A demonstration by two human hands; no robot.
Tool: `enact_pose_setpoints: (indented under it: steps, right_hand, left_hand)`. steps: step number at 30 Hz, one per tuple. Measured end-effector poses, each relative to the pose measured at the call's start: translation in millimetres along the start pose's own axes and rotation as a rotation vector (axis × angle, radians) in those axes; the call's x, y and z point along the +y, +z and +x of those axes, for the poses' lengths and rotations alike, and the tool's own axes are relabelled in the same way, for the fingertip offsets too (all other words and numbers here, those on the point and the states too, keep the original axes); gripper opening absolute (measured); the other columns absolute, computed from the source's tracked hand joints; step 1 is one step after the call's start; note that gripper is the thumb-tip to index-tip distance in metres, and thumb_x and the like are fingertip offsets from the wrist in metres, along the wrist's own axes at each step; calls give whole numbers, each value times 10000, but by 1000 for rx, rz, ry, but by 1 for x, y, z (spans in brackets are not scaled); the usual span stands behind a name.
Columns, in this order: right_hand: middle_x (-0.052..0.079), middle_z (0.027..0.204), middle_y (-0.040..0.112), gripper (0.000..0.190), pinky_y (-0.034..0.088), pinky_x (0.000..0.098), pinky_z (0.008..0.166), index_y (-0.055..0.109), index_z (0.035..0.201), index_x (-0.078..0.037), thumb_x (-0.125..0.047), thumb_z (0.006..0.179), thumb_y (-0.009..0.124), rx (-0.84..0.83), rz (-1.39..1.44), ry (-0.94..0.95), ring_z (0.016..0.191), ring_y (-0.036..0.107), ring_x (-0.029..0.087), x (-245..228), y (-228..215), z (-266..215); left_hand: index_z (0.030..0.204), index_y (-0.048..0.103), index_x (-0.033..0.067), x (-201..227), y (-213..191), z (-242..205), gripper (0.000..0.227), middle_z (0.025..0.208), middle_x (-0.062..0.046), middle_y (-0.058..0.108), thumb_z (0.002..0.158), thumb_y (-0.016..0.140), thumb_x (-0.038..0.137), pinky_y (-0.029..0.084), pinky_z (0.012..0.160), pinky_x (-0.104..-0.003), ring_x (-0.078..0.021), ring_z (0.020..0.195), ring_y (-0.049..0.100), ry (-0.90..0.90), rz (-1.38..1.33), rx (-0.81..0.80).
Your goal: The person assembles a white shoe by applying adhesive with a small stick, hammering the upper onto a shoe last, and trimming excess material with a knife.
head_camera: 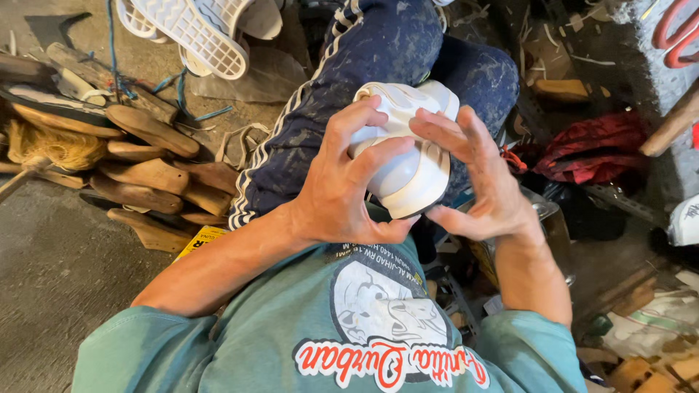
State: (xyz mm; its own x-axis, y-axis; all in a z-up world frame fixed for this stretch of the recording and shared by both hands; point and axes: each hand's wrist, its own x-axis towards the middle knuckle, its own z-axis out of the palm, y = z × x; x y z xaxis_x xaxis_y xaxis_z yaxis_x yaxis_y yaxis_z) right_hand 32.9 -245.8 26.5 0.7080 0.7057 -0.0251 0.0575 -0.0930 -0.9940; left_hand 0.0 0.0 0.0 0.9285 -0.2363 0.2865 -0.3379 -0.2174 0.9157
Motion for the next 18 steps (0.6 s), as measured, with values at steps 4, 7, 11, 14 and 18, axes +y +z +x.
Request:
enact_pose_setpoints:
  steps: [4,7,11,14,18]
  right_hand:
    - [274,1549,499,901,354,504,1326,118,1639,-51,-329,987,673,-76,-341,18,1498,489,355,-9,-25,11]
    - [210,1411,643,807,436,478,1259,268,1582,0,-355,978,667,-64,-367,34,1401,606,347,-12,-32,27]
    - [179,1473,591,821,411,500,1264,314,1563,-12,-429,957,677,-94,-377,23,1417,572,370,-11,-39,31]
    - [160,1401,596,659,447,464,1147,484,1430,-3,-411,954,690,43,-479,115,1313,579,328,-19,-71,36]
    - [58,997,643,68,466,315,789,617,1104,-48,-30,1085,680,665,-750,320,895,577,142,32,-160,6]
  left_hand:
    - [1390,498,121,-5,0,-4,764,1366,-207,402,788,883,392,448,1216,-660,-505,1418,455,17,-30,-20]
    - [1381,487,108,-8,-4,3,768,1357,-209,403,784,872,401,434,1219,-655,-487,1406,452,24,-25,-23]
    - [1348,516,75,-5,-9,11,697,1304,-213,441,817,795,430,468,1167,-657,-511,1347,493,63,-4,-27]
    - [1286,560,47,-5,-14,22,662,1240,-215,490,788,773,427,495,1123,-629,-509,1302,536,88,61,-29]
    - [1269,561,48,-6,-19,22,679,1233,-187,484,720,802,365,501,1127,-613,-486,1306,540,53,106,-40]
